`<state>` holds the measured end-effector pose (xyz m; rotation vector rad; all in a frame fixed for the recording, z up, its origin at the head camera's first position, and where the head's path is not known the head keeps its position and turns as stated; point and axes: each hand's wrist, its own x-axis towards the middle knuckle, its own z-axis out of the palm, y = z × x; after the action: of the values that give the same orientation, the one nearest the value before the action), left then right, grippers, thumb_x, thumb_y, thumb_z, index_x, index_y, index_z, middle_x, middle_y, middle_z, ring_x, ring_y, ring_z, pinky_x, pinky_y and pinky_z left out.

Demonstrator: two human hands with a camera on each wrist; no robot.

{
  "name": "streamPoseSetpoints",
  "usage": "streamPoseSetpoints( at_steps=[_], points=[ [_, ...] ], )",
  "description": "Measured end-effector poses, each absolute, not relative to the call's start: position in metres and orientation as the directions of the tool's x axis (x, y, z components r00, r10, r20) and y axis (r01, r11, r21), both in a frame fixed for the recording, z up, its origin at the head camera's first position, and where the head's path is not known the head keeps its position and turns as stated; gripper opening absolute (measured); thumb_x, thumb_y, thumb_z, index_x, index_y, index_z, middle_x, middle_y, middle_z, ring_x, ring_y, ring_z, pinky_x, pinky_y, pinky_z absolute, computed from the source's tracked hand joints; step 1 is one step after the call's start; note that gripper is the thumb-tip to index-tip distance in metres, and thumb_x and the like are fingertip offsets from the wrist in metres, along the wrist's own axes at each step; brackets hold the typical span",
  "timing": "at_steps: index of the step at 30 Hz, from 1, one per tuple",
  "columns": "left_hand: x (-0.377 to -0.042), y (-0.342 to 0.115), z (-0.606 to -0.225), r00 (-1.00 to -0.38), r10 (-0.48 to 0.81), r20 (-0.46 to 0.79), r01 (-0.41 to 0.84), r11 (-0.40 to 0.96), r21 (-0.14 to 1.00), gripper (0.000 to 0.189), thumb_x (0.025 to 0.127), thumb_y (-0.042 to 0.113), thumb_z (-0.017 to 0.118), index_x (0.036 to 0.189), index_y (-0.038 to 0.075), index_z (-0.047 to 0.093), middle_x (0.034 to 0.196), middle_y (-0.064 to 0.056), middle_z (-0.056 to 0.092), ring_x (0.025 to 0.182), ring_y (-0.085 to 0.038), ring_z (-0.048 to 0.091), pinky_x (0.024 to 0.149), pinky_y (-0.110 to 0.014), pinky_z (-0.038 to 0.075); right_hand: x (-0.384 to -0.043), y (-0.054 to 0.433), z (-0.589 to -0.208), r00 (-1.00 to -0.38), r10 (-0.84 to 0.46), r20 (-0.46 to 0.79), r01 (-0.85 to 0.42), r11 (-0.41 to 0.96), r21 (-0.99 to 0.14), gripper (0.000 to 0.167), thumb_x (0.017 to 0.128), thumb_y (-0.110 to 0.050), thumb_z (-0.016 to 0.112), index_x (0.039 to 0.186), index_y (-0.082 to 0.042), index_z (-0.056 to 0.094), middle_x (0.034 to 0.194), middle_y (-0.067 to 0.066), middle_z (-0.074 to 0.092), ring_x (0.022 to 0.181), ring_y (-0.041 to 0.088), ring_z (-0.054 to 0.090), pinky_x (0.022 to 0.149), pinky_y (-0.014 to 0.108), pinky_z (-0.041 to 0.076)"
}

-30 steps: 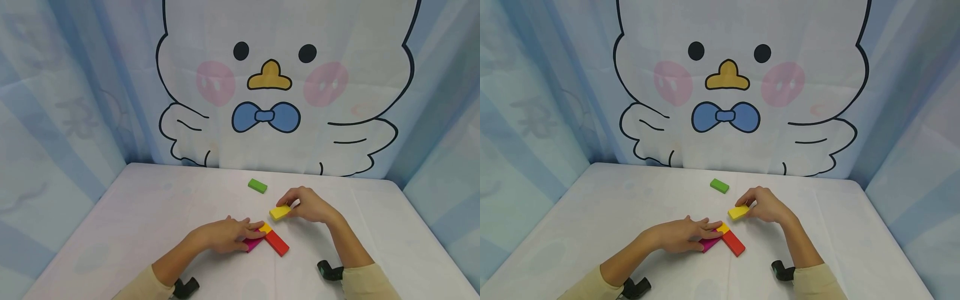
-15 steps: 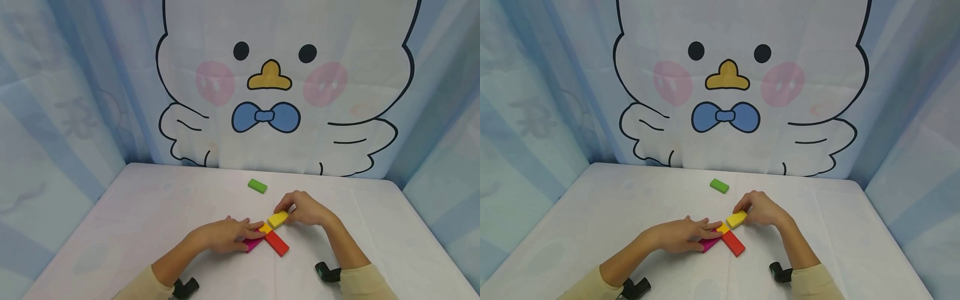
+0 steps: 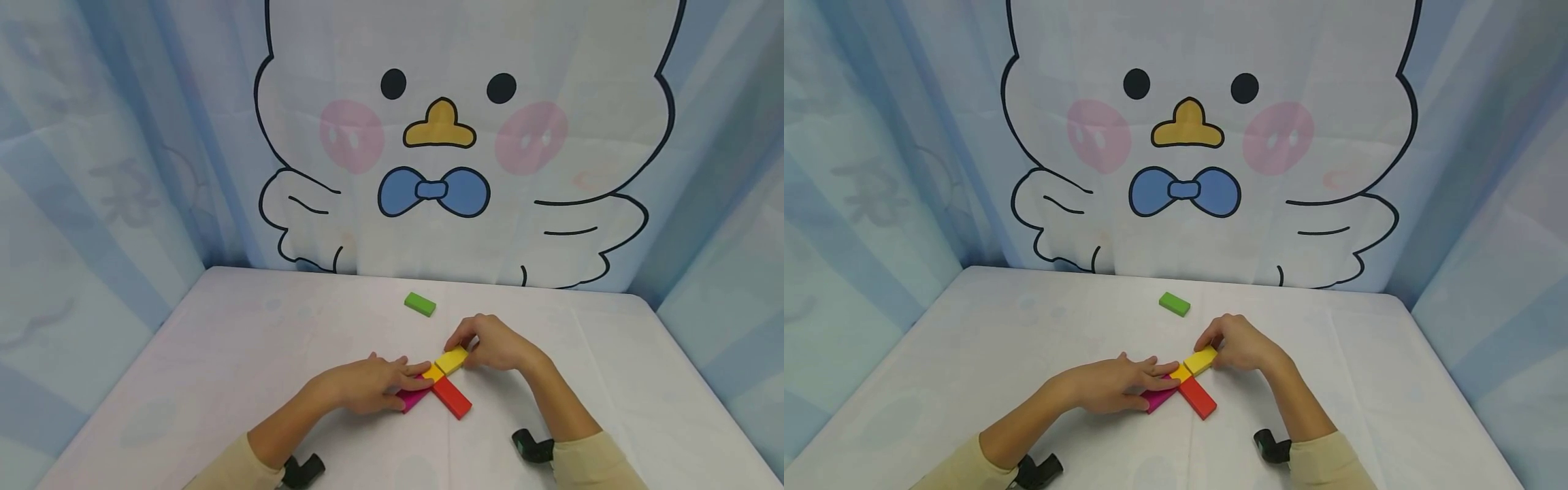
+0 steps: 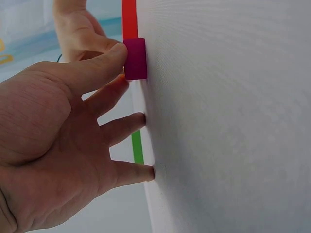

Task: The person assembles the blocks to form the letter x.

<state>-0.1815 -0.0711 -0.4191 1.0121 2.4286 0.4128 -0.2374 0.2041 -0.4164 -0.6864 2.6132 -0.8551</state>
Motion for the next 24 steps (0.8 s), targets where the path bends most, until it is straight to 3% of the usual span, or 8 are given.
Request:
streamPoseSetpoints(
  at_steps=[24],
  points=[
    [-0.1813, -0.0715, -0.4199, -0.618, 0.723, -0.31, 0.576, 0.684, 0.448, 0.059, 0.101, 0.029, 0.068, 0.155, 0.043, 0.046, 0.168, 0.017, 0.034, 0.157, -0.025, 0.033, 0.121, -0.07, 0.027, -0.2385, 0.2025, -0.4194, -0.821, -0.561, -0.112, -0.386, 0.687, -0.616, 0.027, 0.087, 0.001, 0.079, 0.107, -0.017, 0.082, 0.11, -0.001, 0.073, 0.101, 0.018, 0.064, 0.088, 0.034, 0.062]
  ],
)
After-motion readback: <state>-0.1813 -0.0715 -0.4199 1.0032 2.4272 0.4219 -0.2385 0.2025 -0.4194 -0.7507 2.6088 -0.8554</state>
